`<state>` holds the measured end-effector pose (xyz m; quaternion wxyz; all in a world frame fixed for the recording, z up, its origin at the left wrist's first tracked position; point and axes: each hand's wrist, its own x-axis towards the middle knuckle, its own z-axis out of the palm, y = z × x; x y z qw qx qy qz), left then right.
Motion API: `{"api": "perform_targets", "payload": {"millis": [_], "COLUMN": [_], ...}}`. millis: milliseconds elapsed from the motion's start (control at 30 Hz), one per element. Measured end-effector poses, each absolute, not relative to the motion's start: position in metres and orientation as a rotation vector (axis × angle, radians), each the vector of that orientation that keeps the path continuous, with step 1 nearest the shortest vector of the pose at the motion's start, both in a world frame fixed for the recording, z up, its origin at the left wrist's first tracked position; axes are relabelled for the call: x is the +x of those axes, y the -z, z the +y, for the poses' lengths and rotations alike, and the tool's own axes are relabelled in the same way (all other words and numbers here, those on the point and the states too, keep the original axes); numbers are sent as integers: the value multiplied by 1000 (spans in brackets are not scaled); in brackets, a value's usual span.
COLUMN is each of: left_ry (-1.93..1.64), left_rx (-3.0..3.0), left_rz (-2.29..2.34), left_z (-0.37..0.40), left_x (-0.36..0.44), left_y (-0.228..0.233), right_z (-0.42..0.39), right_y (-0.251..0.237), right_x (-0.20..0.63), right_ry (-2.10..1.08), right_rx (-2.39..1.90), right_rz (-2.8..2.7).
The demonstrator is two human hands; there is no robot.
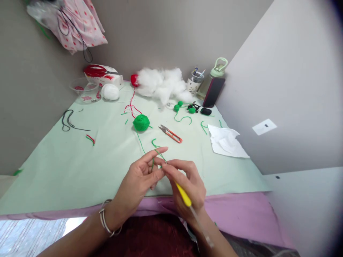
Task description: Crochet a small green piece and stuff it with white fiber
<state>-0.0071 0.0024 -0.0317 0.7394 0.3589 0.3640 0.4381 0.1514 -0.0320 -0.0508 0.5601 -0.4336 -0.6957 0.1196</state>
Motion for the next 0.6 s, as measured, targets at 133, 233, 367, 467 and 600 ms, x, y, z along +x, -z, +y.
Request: {"api": "perform_targets", "payload": {"millis": [133, 233, 367, 467, 600], "left_ry": [-844, -891, -914, -914, -902], "left_rx": [560, 538, 722, 876, 959], "left_rz": [687, 688, 727, 771, 826], "left_z": [7, 10, 5, 2, 3], "left_x": [-11, -13, -11, -10, -15], "left_y": [30, 28, 29, 32, 35], "right_z": [-29, -23, -20, -19, -18], "right_y": [47, 44, 45, 48, 47], "right_x": [155, 156, 154, 156, 161], "right_ry": [-354, -663, -854, -872, -923], "right_rx": [-1024, -1004, -949, -981, -982], "right_rz": [-1510, -1223, -1201, -1186, -1143]}}
